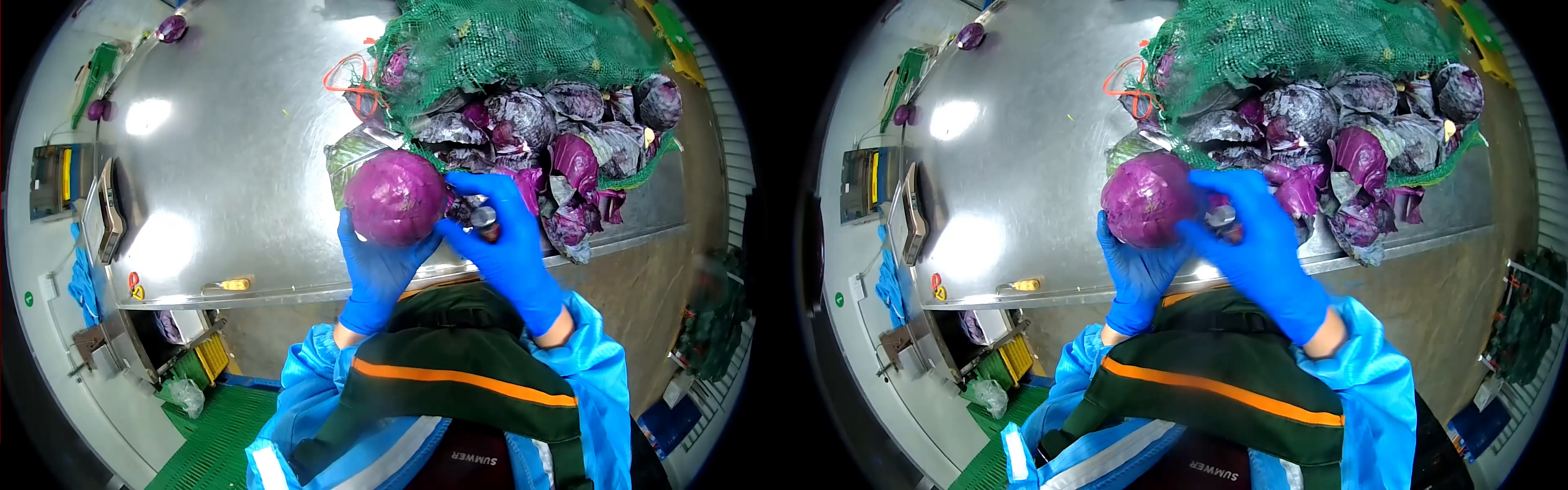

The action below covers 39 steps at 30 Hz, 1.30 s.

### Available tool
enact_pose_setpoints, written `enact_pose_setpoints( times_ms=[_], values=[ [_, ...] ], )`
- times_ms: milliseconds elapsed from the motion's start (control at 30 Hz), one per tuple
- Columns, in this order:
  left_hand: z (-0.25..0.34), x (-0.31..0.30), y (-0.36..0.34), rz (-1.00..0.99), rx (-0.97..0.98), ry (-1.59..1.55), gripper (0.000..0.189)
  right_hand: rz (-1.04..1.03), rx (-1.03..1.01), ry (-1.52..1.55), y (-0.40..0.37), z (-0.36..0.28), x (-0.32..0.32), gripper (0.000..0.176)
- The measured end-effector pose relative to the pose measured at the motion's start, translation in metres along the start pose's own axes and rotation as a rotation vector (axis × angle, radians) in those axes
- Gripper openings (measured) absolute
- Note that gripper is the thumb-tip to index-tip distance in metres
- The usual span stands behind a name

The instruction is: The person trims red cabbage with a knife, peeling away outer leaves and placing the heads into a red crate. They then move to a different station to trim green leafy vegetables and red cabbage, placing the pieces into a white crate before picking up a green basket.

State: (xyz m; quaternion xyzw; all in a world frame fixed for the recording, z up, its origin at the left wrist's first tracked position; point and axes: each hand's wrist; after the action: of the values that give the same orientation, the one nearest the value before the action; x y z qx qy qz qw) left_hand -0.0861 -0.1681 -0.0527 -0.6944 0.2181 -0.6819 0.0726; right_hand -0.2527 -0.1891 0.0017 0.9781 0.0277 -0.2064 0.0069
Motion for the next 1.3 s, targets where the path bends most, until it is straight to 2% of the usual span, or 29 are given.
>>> enact_pose_setpoints(
  times_ms=[33, 67, 133, 167, 200, 233, 267, 333, 367, 400, 433, 500, 600, 733, 833, 967, 1033, 1233, 1300],
  values=[
    [0.000, 0.000, -0.001, -0.016, -0.010, -0.020, 0.076, -0.017, -0.045, -0.010, 0.002, -0.012, 0.007, 0.045],
    [0.000, 0.002, -0.002, -0.005, -0.014, 0.022, 0.077, -0.009, 0.011, -0.039, 0.005, -0.019, 0.011, 0.036],
    [0.002, 0.005, -0.004, 0.015, -0.023, 0.105, 0.077, -0.038, 0.159, 0.036, 0.010, -0.010, 0.010, 0.031],
    [0.006, 0.004, -0.004, 0.004, 0.023, 0.312, 0.078, -0.052, 0.232, 0.071, 0.013, -0.001, 0.008, 0.028],
    [0.012, 0.002, -0.002, -0.010, 0.072, 0.514, 0.079, 0.094, 0.056, 0.025, 0.015, 0.015, 0.005, 0.022],
    [0.020, 0.000, -0.001, -0.022, 0.124, 0.710, 0.080, 0.048, 0.266, 0.170, 0.011, 0.026, -0.003, 0.026],
    [0.030, 0.012, 0.003, -0.177, 0.118, 1.200, 0.086, 0.026, 0.298, 0.197, 0.006, 0.036, -0.009, 0.028],
    [0.038, -0.019, 0.019, -0.467, 0.335, 1.909, 0.097, -0.024, 0.365, 0.130, -0.010, 0.053, -0.008, 0.034],
    [0.034, -0.030, 0.027, -0.565, 0.402, 2.068, 0.098, -0.049, 0.386, 0.038, -0.017, 0.063, -0.004, 0.038],
    [0.031, -0.042, 0.033, -0.551, 0.387, 2.107, 0.094, -0.006, 0.263, -0.012, -0.023, 0.073, 0.004, 0.041],
    [0.024, -0.050, 0.031, -0.481, 0.236, 1.823, 0.091, -0.018, 0.162, -0.078, -0.028, 0.077, 0.006, 0.046],
    [0.010, -0.057, 0.029, -0.623, 0.536, 2.066, 0.089, -0.085, 0.179, -0.095, -0.039, 0.074, 0.005, 0.048],
    [-0.006, -0.061, 0.025, -0.501, 0.705, 2.176, 0.087, -0.119, 0.223, -0.211, -0.053, 0.076, 0.003, 0.048],
    [-0.006, -0.059, 0.030, -0.491, 0.652, 2.225, 0.084, -0.093, 0.259, -0.249, -0.062, 0.087, 0.009, 0.044],
    [-0.001, -0.055, 0.035, -0.480, 0.645, 2.138, 0.081, -0.019, 0.131, -0.254, -0.065, 0.105, 0.016, 0.045],
    [0.005, -0.052, 0.039, -0.399, 0.520, 2.130, 0.081, -0.105, 0.167, -0.367, -0.066, 0.108, 0.013, 0.047],
    [0.005, -0.052, 0.042, -0.413, 0.521, 2.130, 0.080, -0.067, 0.137, -0.392, -0.064, 0.108, 0.014, 0.047],
    [0.005, -0.051, 0.048, -0.405, 0.514, 2.154, 0.077, -0.112, 0.225, -0.399, -0.058, 0.106, 0.019, 0.046],
    [0.006, -0.052, 0.050, -0.405, 0.511, 2.160, 0.076, -0.092, 0.184, -0.398, -0.057, 0.107, 0.016, 0.047]
  ],
)
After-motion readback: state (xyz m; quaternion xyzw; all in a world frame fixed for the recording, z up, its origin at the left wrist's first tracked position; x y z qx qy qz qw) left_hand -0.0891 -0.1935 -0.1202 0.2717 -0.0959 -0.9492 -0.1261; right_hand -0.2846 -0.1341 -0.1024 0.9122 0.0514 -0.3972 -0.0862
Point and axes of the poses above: each hand's wrist, its own y-axis towards the middle knuckle, its own x-axis out of the palm, z = x × y, and after that the axes turned 9 degrees about x, right-handed
